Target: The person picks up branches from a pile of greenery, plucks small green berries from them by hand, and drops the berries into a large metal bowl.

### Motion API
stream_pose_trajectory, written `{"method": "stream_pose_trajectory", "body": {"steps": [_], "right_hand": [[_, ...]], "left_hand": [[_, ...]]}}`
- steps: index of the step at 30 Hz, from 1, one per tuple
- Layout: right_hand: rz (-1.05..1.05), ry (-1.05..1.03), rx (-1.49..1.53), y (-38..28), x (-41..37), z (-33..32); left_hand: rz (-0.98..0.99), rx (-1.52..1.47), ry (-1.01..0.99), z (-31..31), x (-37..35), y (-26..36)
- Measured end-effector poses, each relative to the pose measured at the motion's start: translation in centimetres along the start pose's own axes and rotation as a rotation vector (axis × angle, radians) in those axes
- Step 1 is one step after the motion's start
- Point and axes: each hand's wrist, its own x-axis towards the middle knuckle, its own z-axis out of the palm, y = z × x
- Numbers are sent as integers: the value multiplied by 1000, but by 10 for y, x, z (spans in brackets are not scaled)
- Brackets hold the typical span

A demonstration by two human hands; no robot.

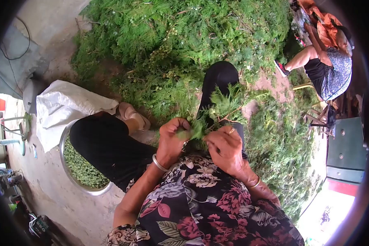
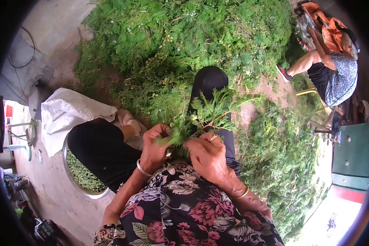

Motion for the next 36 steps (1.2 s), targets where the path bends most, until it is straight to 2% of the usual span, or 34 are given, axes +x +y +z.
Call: {"method": "stream_pose_trajectory", "body": {"steps": [1,3,4,5,6,8,11,13,15,16,17,19,20,21,23,27,29,31,36], "right_hand": [[2,3,1,-2,0,-4],[-48,-80,-25,-4,-1,-12],[-42,-76,-28,-5,-3,-13],[165,-59,82,-6,-5,-13],[373,-40,189,-6,-6,-15],[432,19,212,3,-9,-13],[544,64,317,8,-12,-18],[841,59,600,9,-14,-26],[832,90,616,13,-18,-27],[809,141,648,14,-20,-26],[785,191,680,15,-21,-25],[816,180,713,16,-22,-27],[843,162,745,17,-22,-28],[845,158,749,17,-22,-28],[815,166,738,18,-21,-27],[820,123,725,18,-20,-27],[745,137,713,19,-21,-27],[772,131,746,19,-25,-28],[804,95,771,22,-32,-30]], "left_hand": [[0,2,-2,0,2,2],[-338,-280,77,4,6,5],[-309,-277,92,5,9,5],[-310,-276,82,7,10,7],[-214,-134,-12,8,12,10],[-3,53,-147,19,14,8],[111,200,-264,30,20,25],[156,251,-319,33,25,21],[153,226,-311,39,25,25],[246,450,-349,35,26,27],[245,452,-357,33,24,33],[351,996,-306,29,17,51],[439,1112,-248,29,15,57],[434,1115,-248,28,14,58],[541,857,-226,29,13,60],[405,430,-303,55,15,53],[364,489,-378,57,21,53],[140,393,-475,58,23,43],[-45,221,-488,61,22,40]]}}
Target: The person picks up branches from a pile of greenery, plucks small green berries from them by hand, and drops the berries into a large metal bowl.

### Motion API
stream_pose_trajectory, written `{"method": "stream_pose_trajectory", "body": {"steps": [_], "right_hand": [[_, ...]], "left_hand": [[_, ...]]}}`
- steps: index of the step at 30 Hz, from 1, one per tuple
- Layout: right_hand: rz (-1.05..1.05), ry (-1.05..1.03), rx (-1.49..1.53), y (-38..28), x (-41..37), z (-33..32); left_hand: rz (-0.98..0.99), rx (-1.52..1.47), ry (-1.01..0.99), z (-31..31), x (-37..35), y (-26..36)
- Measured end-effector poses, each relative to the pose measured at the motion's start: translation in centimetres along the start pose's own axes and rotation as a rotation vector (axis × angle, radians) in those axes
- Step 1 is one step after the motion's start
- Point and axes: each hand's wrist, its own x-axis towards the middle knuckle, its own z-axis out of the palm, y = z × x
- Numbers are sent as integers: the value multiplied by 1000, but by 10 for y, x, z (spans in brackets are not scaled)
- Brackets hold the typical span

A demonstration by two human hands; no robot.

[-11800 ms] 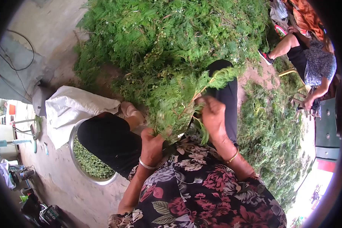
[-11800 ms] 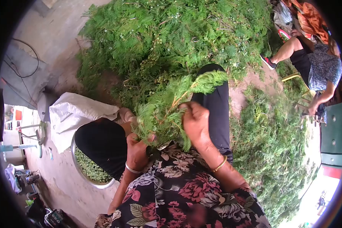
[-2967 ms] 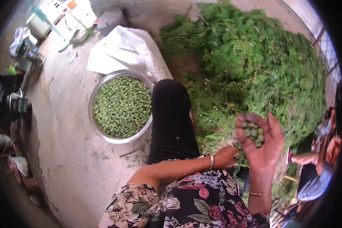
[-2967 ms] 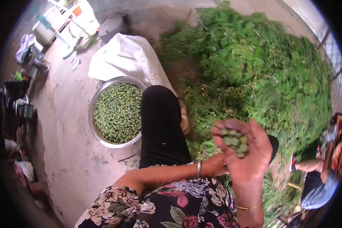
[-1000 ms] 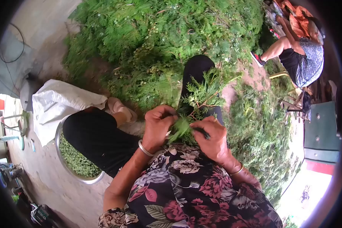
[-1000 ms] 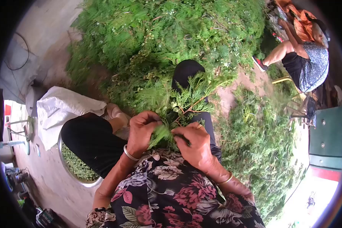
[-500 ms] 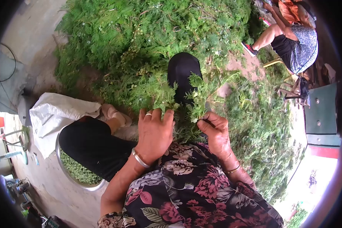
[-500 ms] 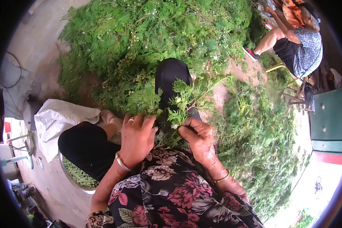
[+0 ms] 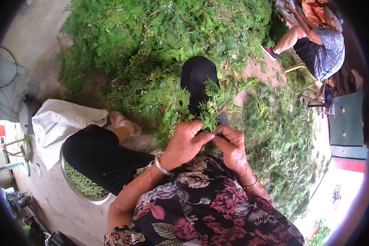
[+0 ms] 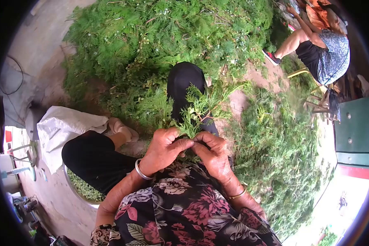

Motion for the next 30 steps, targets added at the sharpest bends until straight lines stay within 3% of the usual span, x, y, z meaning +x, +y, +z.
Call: {"method": "stream_pose_trajectory", "body": {"steps": [2,4,9,12,17,18,19,21,23,24,30], "right_hand": [[13,-36,-18,-2,1,-4],[50,-31,130,-1,0,-7],[103,6,476,4,1,-13],[70,35,311,-10,-1,-5],[-50,-30,-81,-11,-1,2],[-134,-20,-242,-3,-1,0],[-217,-9,-402,2,-1,-1],[-198,23,-414,3,-3,1],[-73,64,-382,-1,-6,2],[-157,104,-331,5,-4,4],[-179,107,-361,0,-3,10]], "left_hand": [[-26,-36,-3,0,2,1],[-188,-441,-6,-3,2,-3],[-135,-653,75,-4,0,-4],[-162,-747,118,-3,-2,-3],[-25,-111,64,4,-6,8],[-26,-111,65,7,-8,9],[108,67,115,11,-10,9],[378,353,138,16,-10,6],[475,589,125,19,-11,2],[474,589,131,19,-11,3],[458,602,130,12,-11,-3]]}}
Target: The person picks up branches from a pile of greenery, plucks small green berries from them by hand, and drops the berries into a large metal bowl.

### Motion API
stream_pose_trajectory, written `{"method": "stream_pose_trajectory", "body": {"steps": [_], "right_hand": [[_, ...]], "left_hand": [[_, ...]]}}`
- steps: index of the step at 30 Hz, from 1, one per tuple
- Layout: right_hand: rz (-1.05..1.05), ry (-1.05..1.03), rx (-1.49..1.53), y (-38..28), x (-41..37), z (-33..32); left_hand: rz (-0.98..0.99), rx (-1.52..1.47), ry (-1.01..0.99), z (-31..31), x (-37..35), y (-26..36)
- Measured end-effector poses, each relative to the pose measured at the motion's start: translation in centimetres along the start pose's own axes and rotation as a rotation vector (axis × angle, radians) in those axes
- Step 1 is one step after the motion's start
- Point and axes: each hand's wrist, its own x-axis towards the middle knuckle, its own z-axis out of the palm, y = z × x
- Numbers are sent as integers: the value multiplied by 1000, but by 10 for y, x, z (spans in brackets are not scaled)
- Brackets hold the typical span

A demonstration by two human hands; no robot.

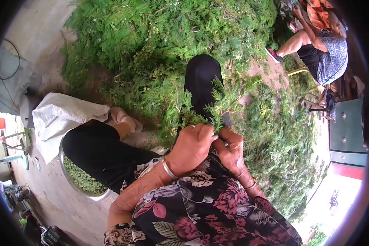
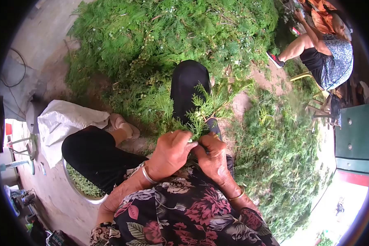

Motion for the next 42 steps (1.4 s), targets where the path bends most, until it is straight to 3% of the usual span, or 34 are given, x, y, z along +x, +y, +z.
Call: {"method": "stream_pose_trajectory", "body": {"steps": [2,5,7,9,11,17,19,23,27,29,31,33,35,42], "right_hand": [[-20,-3,-6,0,0,2],[34,-13,82,2,-1,2],[109,-17,175,4,-3,-1],[83,-51,156,8,-4,-9],[68,-51,125,11,-6,-10],[-1,21,33,-1,-6,-2],[-263,102,-255,6,-7,-2],[-393,107,-274,9,-9,2],[-439,0,-336,2,-10,-2],[-521,-1,-523,3,-10,1],[-521,-5,-535,10,-11,8],[-443,54,-617,12,-10,17],[-421,90,-601,9,-5,22],[-102,23,-414,5,9,27]], "left_hand": [[-101,-203,131,-1,1,1],[-262,-324,149,-7,-3,-1],[-579,-656,212,-25,2,1],[-616,-1082,327,-41,0,-14],[-692,-1318,385,-58,-4,-11],[-813,-1232,448,-42,-50,-41],[-853,-825,234,-34,-53,-47],[-685,-649,200,-27,-35,-45],[-642,-699,98,-25,-18,-47],[-698,-735,83,-24,-8,-38],[-751,-995,148,-28,4,-20],[-770,-966,99,-15,-5,-38],[-873,-1394,166,-10,-5,-42],[-922,-1684,136,-15,-8,-37]]}}
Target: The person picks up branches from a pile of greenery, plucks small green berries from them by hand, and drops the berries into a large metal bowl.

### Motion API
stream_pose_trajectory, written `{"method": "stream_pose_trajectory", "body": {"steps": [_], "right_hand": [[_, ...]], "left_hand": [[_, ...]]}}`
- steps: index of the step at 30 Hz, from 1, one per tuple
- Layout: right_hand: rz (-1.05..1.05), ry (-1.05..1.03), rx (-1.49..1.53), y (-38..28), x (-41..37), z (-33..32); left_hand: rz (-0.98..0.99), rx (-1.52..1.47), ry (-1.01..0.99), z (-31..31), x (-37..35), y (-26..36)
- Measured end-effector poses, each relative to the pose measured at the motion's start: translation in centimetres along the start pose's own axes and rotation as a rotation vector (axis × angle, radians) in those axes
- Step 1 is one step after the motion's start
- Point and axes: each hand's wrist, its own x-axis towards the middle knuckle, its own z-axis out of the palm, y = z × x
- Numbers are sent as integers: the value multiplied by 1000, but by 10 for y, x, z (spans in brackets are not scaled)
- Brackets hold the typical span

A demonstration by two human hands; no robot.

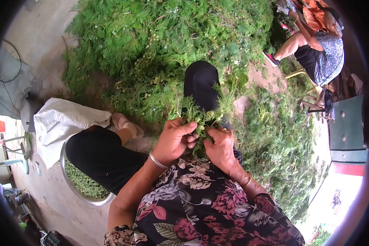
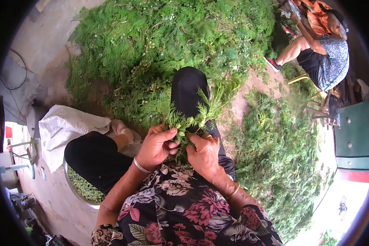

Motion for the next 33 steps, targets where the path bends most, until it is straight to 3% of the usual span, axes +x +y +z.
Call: {"method": "stream_pose_trajectory", "body": {"steps": [7,14,16,22,33], "right_hand": [[-185,-9,40,4,5,-10],[-64,-50,119,8,5,-14],[51,-122,21,10,3,-15],[51,-71,23,13,-2,-16],[-4,0,17,19,-8,-6]], "left_hand": [[80,267,-21,-6,-2,2],[103,272,-36,-6,4,2],[112,309,-41,-5,5,1],[63,357,-72,-5,5,3],[-59,-141,-127,-30,15,-11]]}}
